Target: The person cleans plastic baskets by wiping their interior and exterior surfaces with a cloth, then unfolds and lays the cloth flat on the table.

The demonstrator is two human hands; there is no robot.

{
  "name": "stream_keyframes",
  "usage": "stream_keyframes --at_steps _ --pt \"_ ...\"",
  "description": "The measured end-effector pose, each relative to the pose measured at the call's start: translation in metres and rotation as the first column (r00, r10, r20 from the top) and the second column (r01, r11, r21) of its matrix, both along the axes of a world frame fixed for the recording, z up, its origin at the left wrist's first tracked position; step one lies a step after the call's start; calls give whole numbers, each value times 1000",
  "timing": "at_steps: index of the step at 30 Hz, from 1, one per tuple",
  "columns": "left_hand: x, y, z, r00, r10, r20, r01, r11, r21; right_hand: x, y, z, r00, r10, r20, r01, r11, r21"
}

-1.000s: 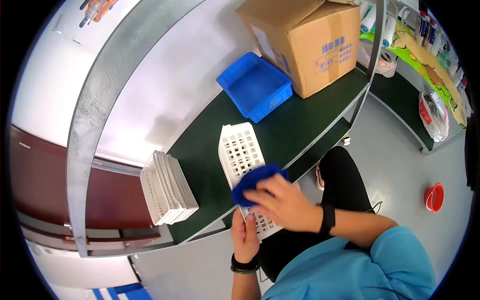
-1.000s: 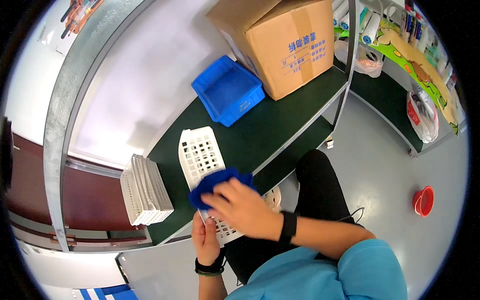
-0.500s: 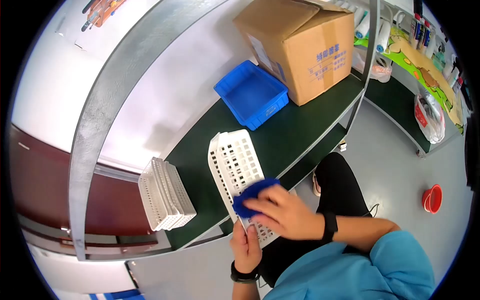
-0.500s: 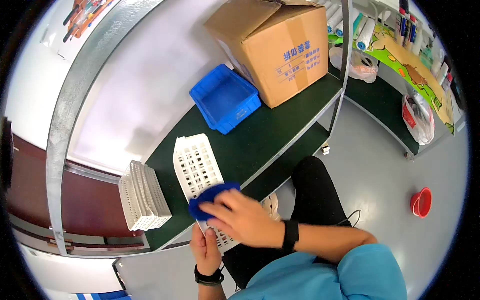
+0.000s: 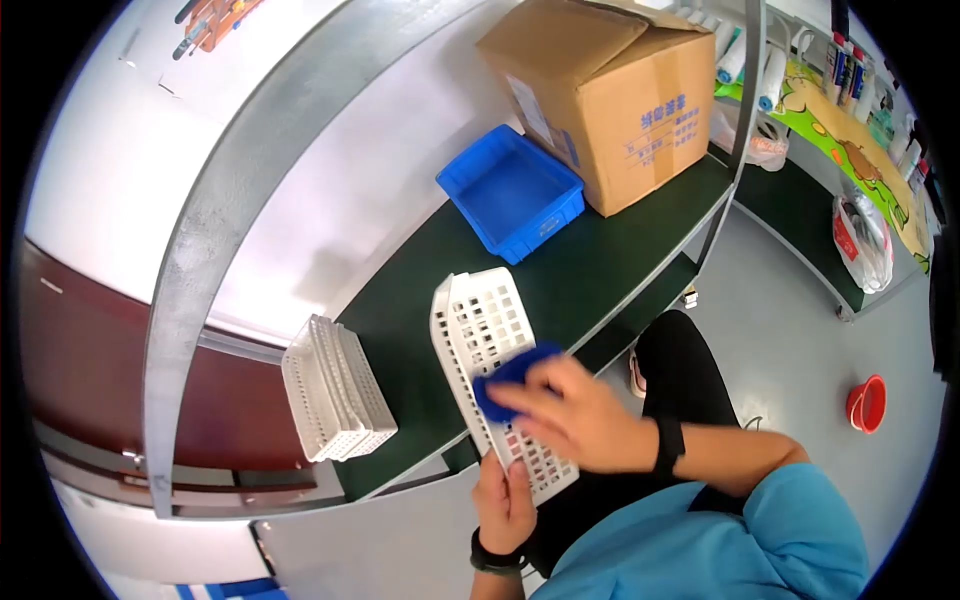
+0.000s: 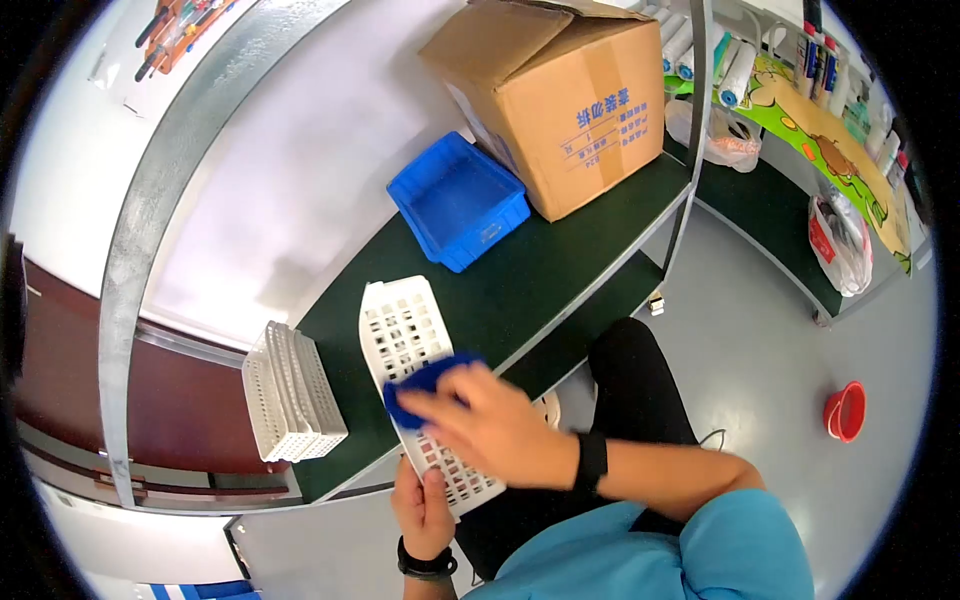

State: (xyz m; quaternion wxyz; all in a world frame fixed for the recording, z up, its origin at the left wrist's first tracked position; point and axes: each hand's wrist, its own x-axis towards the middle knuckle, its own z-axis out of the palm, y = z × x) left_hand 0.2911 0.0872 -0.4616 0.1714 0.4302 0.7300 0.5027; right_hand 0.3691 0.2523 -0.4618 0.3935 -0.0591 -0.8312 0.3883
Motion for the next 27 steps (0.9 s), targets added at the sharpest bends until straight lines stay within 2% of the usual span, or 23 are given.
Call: stream_keyframes --at_steps 2,3,6,7,8,10,12,16,20,21,22,23,24,26,27 --pt "-6 -4 0 995 81 -58 -87 988 -124 12 -24 -10 997 76 9 -75 992 -97" --pt "-5 -3 0 988 62 -140 -77 991 -107 13 -22 -12 998 60 18 -59 997 -49" --pt "1 -6 -2 990 19 -141 -37 991 -126 1 5 -7 997 -62 -39 66 991 115" --pt "8 -5 4 989 -27 -148 1 986 -167 -4 20 2 984 -140 -107 145 988 44" --pt "13 -5 6 990 -68 -128 43 981 -189 -11 36 7 971 -221 -92 217 975 -53" --pt "19 -4 2 996 -87 -9 84 982 -168 -21 61 12 943 -315 -110 304 947 -105" --pt "18 -1 5 997 -73 -21 70 989 -130 -20 55 13 951 -289 -105 289 957 -20" --pt "3 3 5 999 23 -38 -24 999 -25 2 0 1 1000 -18 -12 18 1000 7" --pt "-1 -4 4 990 56 -132 -71 992 -107 10 -18 -6 999 38 -24 -40 997 -65" --pt "-1 -3 1 991 38 -130 -44 998 -41 7 -9 -4 1000 12 -19 -12 1000 -6" --pt "2 -5 2 991 34 -128 -40 998 -48 4 3 0 1000 -17 -14 18 998 54" --pt "5 -7 5 989 -15 -147 0 995 -100 -2 16 3 994 -84 -63 87 995 42" --pt "9 -7 8 985 -64 -163 39 988 -150 -8 28 10 984 -164 -69 160 986 -54" --pt "16 -6 9 991 -88 -98 76 991 -114 -17 54 16 963 -249 -101 230 958 -170" --pt "18 -6 8 993 -81 -82 71 990 -123 -18 53 16 963 -249 -100 231 959 -166"
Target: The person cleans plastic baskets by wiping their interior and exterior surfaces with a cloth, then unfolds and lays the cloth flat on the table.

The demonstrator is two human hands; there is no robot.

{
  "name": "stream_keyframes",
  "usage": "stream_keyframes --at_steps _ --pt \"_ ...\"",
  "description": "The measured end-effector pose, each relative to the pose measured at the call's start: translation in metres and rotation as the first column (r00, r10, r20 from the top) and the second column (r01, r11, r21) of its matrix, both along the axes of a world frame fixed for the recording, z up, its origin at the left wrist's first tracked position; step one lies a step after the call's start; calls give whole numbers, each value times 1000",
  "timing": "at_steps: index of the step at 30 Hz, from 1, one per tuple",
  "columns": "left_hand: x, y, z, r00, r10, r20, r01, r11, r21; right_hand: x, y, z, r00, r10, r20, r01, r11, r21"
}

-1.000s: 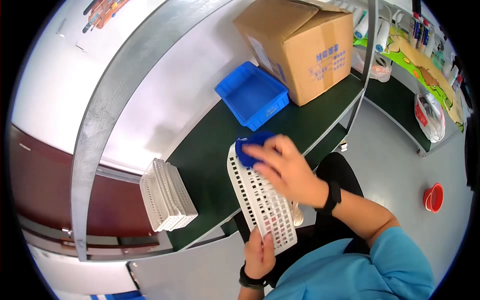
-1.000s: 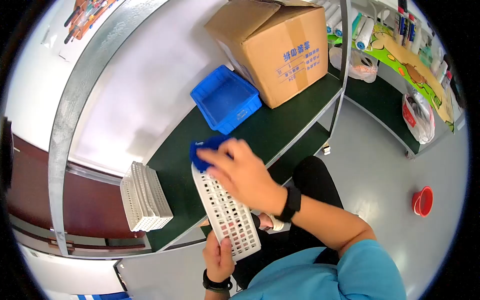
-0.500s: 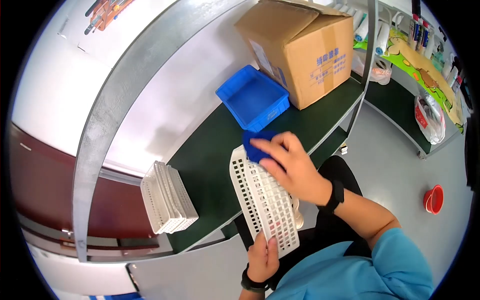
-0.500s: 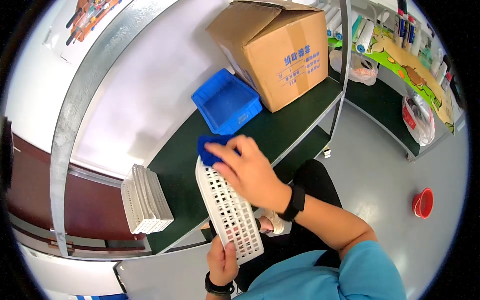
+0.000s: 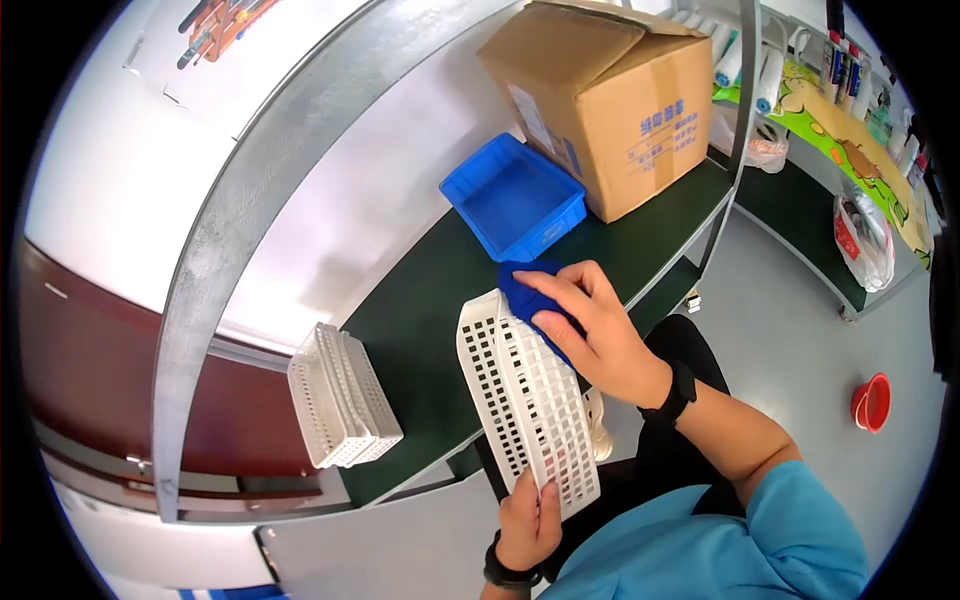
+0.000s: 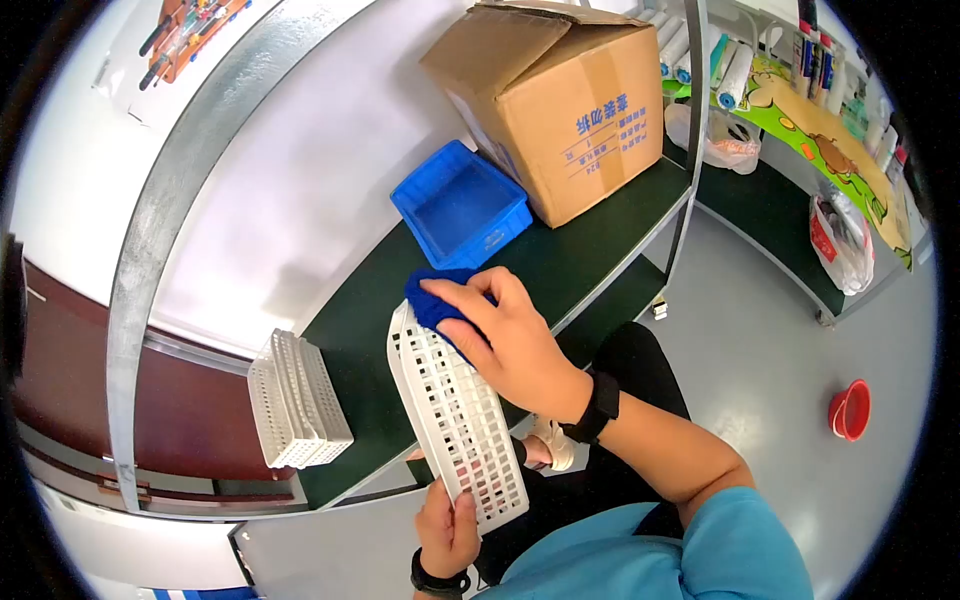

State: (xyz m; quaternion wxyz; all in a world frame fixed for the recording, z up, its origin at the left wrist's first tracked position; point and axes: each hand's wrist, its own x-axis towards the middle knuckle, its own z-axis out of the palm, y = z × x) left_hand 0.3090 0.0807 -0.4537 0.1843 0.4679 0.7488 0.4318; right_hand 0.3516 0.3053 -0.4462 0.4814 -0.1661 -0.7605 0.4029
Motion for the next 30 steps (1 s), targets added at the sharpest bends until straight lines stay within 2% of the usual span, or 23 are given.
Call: stream_keyframes --at_steps 2,5,7,9,10,12,13,15,17,19,21,23,25,27,28,30 --pt "-1 1 1 1000 14 11 -14 1000 8 1 -6 -1 1000 -15 20 14 998 61" --pt "-12 2 -3 996 84 4 -84 995 53 18 -46 -11 980 158 120 -175 973 151" --pt "-16 2 -2 994 105 8 -105 994 27 30 -72 -20 954 266 140 -274 961 43" --pt "-18 0 -7 993 112 -47 -108 992 70 30 -75 -24 958 252 137 -256 966 16" --pt "-16 -1 -7 994 108 7 -108 992 58 26 -65 -22 964 230 133 -242 967 83" --pt "-11 -1 1 998 64 -18 -64 998 -2 16 -39 -15 984 155 84 -168 970 176" --pt "-8 -1 4 999 21 -42 -24 998 -54 10 -27 -9 993 101 58 -107 989 103" --pt "-3 -1 1 1000 6 13 -5 999 -40 -2 1 -4 1000 27 6 -27 1000 9" --pt "-1 -1 -2 991 -2 130 -1 1000 17 -1 0 -3 1000 15 11 -15 999 52" --pt "-5 2 -2 993 10 115 -11 1000 11 4 -10 -4 997 40 69 -47 993 105" --pt "-15 5 -10 998 53 -17 -50 988 147 18 -39 -8 977 158 146 -177 975 133" --pt "-19 4 -7 997 79 -1 -78 991 112 29 -66 -20 955 260 144 -272 960 68" --pt "-19 3 -5 994 89 -60 -85 994 74 31 -72 -25 962 249 107 -257 964 65" --pt "-16 1 -7 994 93 -52 -89 993 71 28 -59 -20 960 226 168 -252 955 154" --pt "-15 -1 -6 997 62 -50 -59 997 54 22 -48 -16 977 168 133 -192 962 196" --pt "-9 -1 5 999 -20 -45 19 999 -26 9 -20 -8 997 64 51 -70 990 123"
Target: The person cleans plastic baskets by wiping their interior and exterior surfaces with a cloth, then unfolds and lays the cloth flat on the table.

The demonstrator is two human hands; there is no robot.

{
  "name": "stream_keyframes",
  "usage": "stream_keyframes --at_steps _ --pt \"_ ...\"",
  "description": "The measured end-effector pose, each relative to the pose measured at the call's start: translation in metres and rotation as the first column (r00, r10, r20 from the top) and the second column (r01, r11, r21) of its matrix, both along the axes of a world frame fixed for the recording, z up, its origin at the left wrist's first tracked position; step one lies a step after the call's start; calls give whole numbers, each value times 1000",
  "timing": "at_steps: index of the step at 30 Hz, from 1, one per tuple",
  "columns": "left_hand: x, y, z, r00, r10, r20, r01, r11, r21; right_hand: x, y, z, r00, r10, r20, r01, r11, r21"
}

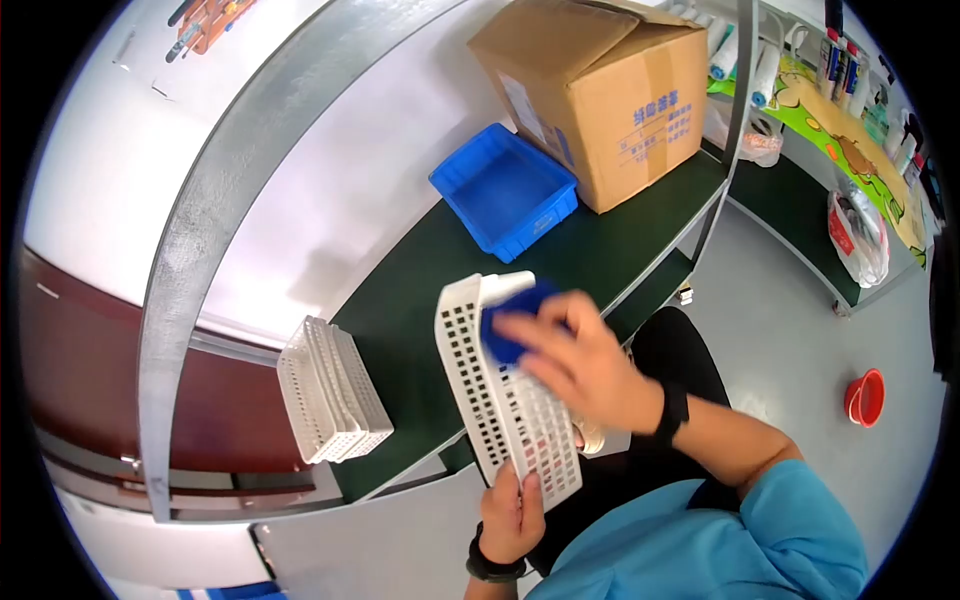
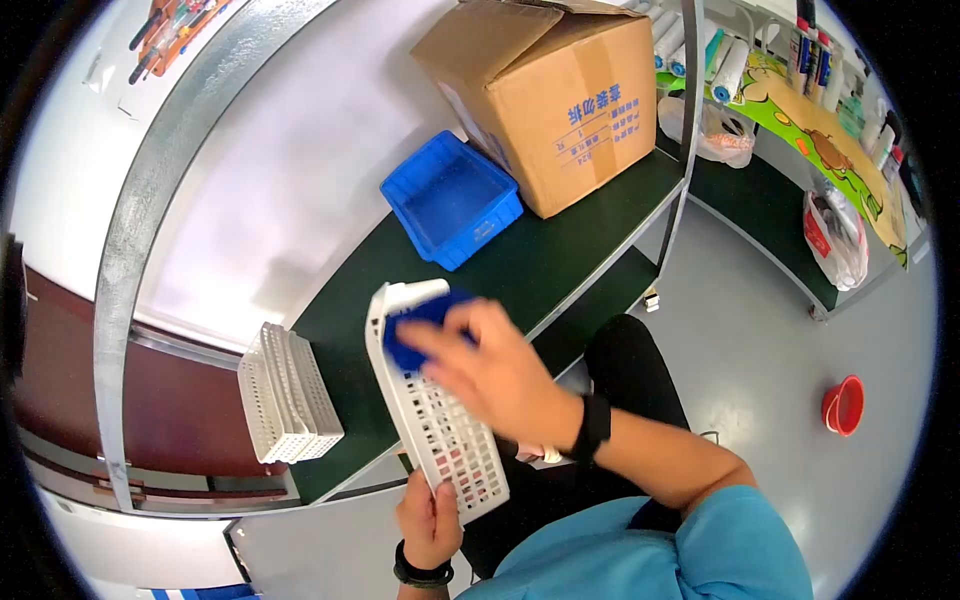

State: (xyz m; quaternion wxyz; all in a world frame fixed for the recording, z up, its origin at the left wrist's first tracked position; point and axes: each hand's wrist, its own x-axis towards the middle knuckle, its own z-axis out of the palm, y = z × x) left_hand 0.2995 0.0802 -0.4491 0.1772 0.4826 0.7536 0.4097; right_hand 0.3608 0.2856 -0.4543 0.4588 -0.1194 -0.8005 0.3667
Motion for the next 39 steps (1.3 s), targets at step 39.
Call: stream_keyframes --at_steps 39 --pt "-2 -14 -21 931 19 364 -98 975 199 -5 -8 -16 961 247 -125 -271 932 -242"
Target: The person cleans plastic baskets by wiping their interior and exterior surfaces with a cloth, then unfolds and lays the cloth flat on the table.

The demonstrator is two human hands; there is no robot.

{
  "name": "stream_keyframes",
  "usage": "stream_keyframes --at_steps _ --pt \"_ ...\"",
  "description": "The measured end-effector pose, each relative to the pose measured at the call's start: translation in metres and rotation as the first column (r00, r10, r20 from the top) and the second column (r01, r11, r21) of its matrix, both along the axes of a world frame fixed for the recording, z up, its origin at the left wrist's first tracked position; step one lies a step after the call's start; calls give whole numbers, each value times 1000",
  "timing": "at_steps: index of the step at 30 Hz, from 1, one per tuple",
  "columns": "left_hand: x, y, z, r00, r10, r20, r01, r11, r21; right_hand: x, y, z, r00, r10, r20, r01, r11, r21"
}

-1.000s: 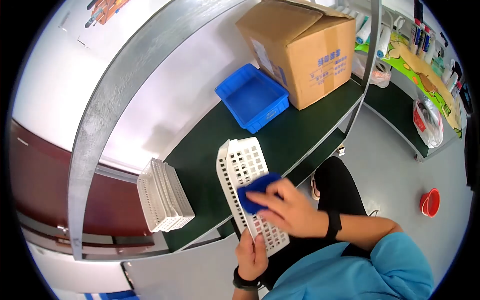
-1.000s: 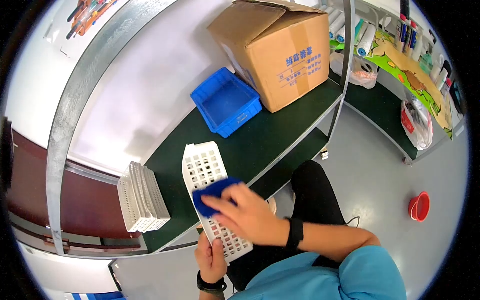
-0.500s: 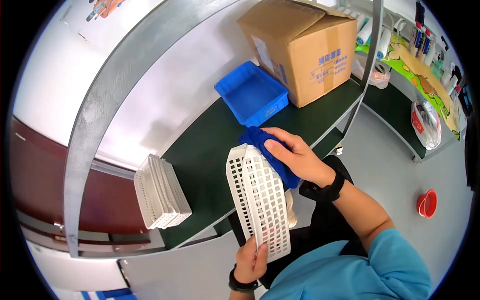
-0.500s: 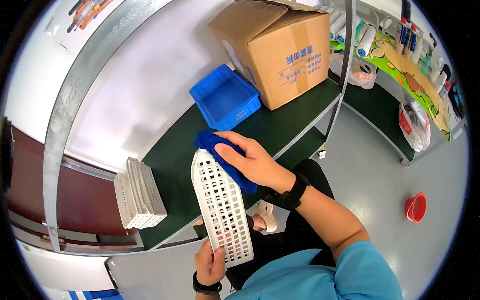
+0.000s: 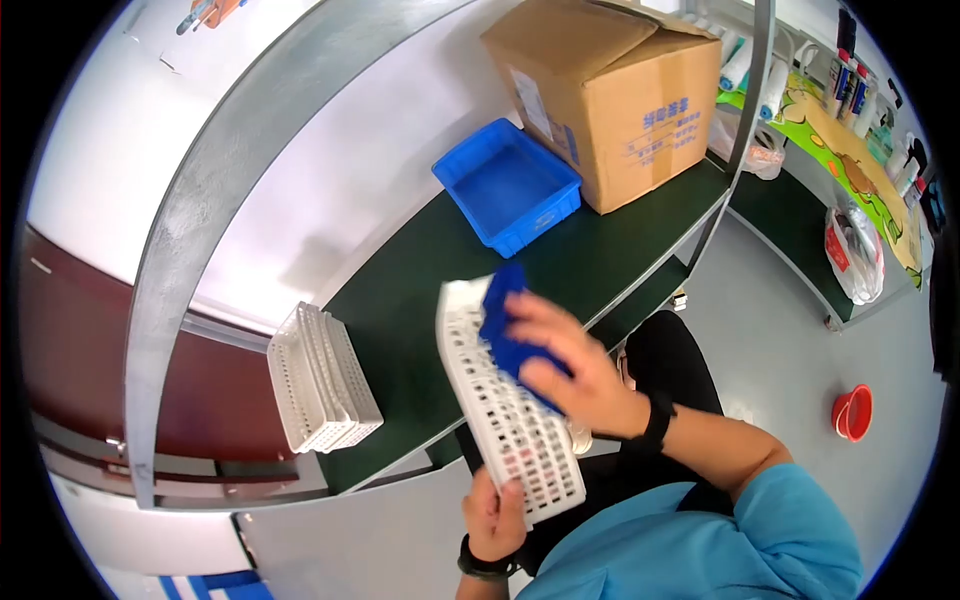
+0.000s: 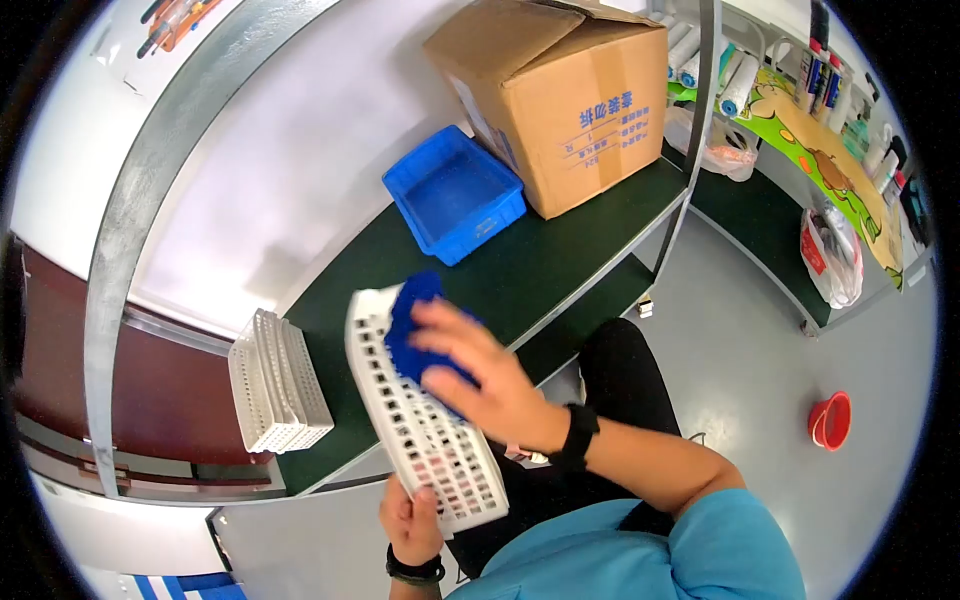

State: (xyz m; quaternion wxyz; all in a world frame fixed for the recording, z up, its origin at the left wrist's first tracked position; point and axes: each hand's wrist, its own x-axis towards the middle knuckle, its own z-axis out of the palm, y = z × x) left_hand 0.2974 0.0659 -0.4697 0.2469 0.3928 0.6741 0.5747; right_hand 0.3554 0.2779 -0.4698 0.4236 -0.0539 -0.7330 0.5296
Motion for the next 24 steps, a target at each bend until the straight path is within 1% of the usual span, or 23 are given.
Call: stream_keyframes --at_steps 1,2,3,4,6,7,8,9,10,11,13,14,15,16,17,18,20,21,22,24 --pt "-6 1 -4 994 102 35 -104 992 66 4 -15 -7 993 115 19 -115 993 11" --pt "-11 3 -4 977 200 77 -209 970 128 9 -31 -6 973 223 59 -222 975 -27" --pt "-16 10 4 965 253 76 -263 940 215 14 -48 -13 966 255 28 -256 966 19" --pt "-22 15 13 952 296 76 -306 922 239 18 -63 -20 953 303 4 -303 953 27" --pt "-30 25 21 944 246 218 -315 869 381 28 -87 -30 960 279 38 -281 955 91" --pt "-37 20 16 950 216 224 -289 878 381 28 -87 -30 957 289 34 -291 952 90" --pt "-39 19 12 950 223 220 -294 876 382 28 -85 -30 965 257 45 -261 952 158" --pt "-39 19 10 932 185 311 -305 865 399 27 -83 -30 974 221 53 -227 948 225" --pt "-39 19 7 906 140 399 -315 854 415 25 -81 -25 974 222 51 -228 948 223" --pt "-42 15 2 911 93 402 -283 849 445 23 -77 -17 971 240 23 -239 947 216" --pt "-41 9 -6 907 57 418 -255 863 436 15 -68 -6 964 261 -53 -247 950 189" --pt "-39 6 -9 901 26 434 -232 873 430 13 -64 0 962 266 -55 -254 954 157" --pt "-38 4 -13 882 35 470 -254 875 412 9 -58 9 960 275 -49 -265 953 149" --pt "-34 4 -14 883 56 466 -269 874 404 5 -50 16 958 285 -43 -276 951 140" --pt "-33 3 -14 853 27 521 -273 874 402 1 -40 21 950 312 -27 -305 941 148" --pt "-32 2 -14 820 -4 572 -275 875 400 -3 -32 25 953 304 -18 -298 943 148" --pt "-37 -6 -21 765 -145 627 -207 867 453 -8 -15 25 972 231 52 -234 969 77" --pt "-33 -8 -26 766 -68 640 -265 872 411 -12 -10 22 988 148 42 -148 989 6" --pt "-27 -3 -19 761 10 649 -325 871 368 -13 -7 16 981 187 54 -184 982 -53" --pt "-29 -2 -20 784 31 620 -325 871 368 -6 -27 7 979 141 149 -154 985 79"
